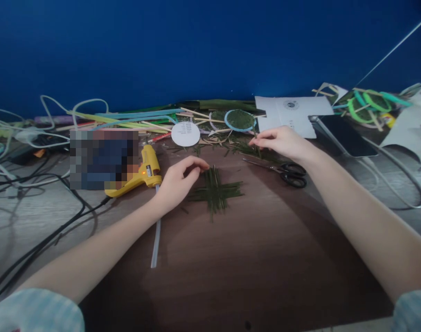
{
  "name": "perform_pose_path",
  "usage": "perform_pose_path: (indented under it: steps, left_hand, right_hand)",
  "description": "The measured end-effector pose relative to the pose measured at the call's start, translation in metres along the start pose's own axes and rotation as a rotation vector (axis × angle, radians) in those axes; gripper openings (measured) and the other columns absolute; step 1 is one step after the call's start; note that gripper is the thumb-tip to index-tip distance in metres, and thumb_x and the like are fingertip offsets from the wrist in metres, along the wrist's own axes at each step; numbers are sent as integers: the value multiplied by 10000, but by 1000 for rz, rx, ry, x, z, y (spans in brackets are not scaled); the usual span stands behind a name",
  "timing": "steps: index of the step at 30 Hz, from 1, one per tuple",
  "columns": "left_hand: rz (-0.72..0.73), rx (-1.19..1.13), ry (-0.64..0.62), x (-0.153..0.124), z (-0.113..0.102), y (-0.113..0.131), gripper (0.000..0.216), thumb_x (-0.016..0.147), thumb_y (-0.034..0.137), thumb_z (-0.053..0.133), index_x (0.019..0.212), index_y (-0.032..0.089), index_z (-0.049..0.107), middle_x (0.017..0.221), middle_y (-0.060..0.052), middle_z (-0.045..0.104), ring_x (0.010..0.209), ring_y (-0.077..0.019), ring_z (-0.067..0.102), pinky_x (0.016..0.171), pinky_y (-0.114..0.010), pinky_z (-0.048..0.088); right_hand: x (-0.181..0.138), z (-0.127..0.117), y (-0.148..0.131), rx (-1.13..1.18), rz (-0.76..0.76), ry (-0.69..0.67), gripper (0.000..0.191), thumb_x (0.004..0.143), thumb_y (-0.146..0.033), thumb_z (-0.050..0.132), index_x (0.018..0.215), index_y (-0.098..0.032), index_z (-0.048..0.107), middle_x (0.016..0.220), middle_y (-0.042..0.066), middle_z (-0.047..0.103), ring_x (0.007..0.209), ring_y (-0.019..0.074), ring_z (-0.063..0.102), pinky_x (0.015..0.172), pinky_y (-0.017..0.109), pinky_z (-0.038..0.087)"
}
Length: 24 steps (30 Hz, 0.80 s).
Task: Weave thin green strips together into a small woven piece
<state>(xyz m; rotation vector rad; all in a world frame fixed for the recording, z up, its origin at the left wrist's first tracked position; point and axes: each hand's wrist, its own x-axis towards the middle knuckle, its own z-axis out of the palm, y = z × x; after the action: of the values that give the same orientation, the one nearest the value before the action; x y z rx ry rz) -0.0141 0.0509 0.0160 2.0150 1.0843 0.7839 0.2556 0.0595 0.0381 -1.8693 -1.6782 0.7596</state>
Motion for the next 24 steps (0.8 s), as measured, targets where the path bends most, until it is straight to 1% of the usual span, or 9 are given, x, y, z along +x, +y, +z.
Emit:
perform_pose_path:
  steps: [2,4,7,10,12,14,18,21,24]
  left_hand:
    - [1,4,5,0,0,-1,190,814,144,435,866,182,614,889,-1,658,873,-144,597,837,-274,456]
    - [2,5,5,0,0,-1,192,817,146,434,871,184,614,891,0,657,875,-143,596,836,-271,456]
    - [-1,-5,2,-1,0,-2,190,819,148,434,872,184,612,892,-2,656,873,-143,598,837,-272,457]
    - [0,-14,4,0,0,-2,190,819,145,433,870,183,612,891,-3,657,869,-143,599,838,-275,458]
    - [2,-16,9,0,0,-2,188,817,141,436,867,182,613,889,-1,657,863,-140,598,836,-274,459]
    - [-1,-24,17,0,0,-3,188,816,138,436,865,182,613,889,0,656,861,-138,597,838,-273,459]
    - [-11,-36,51,0,0,-4,199,821,135,424,871,183,611,898,2,653,864,-136,591,846,-272,455]
    - [-9,-30,81,-1,0,-4,197,833,154,416,884,186,603,906,1,648,870,-137,584,845,-271,452]
    - [-13,4,82,-1,0,-3,200,838,171,410,881,190,604,903,-2,646,868,-145,581,842,-282,452]
  right_hand:
    - [0,1,0,59,-1,22,168,715,-314,622,772,-183,711,806,58,684,751,181,587,698,334,424]
    - [1,2,2,117,-6,47,143,690,-288,643,766,-184,705,834,56,687,757,180,591,714,340,437]
    - [4,4,5,190,-3,73,144,667,-244,652,786,-176,695,770,42,669,698,160,578,693,335,451]
    - [7,7,11,252,2,88,201,630,-201,672,828,-165,682,702,23,632,647,142,561,679,330,462]
    - [9,9,14,255,11,112,243,602,-186,694,842,-161,669,682,17,619,636,141,560,687,336,469]
    - [11,11,16,244,27,133,229,589,-185,705,811,-161,654,676,19,615,634,144,563,689,340,475]
    - [13,13,18,269,16,161,137,601,-186,688,715,-166,614,681,26,608,642,146,556,643,321,475]
    - [12,12,17,256,-46,184,116,651,-226,653,751,-173,627,727,38,622,650,156,553,600,317,461]
    - [10,11,14,220,-105,209,128,720,-260,600,798,-175,653,742,46,628,643,161,553,589,322,443]
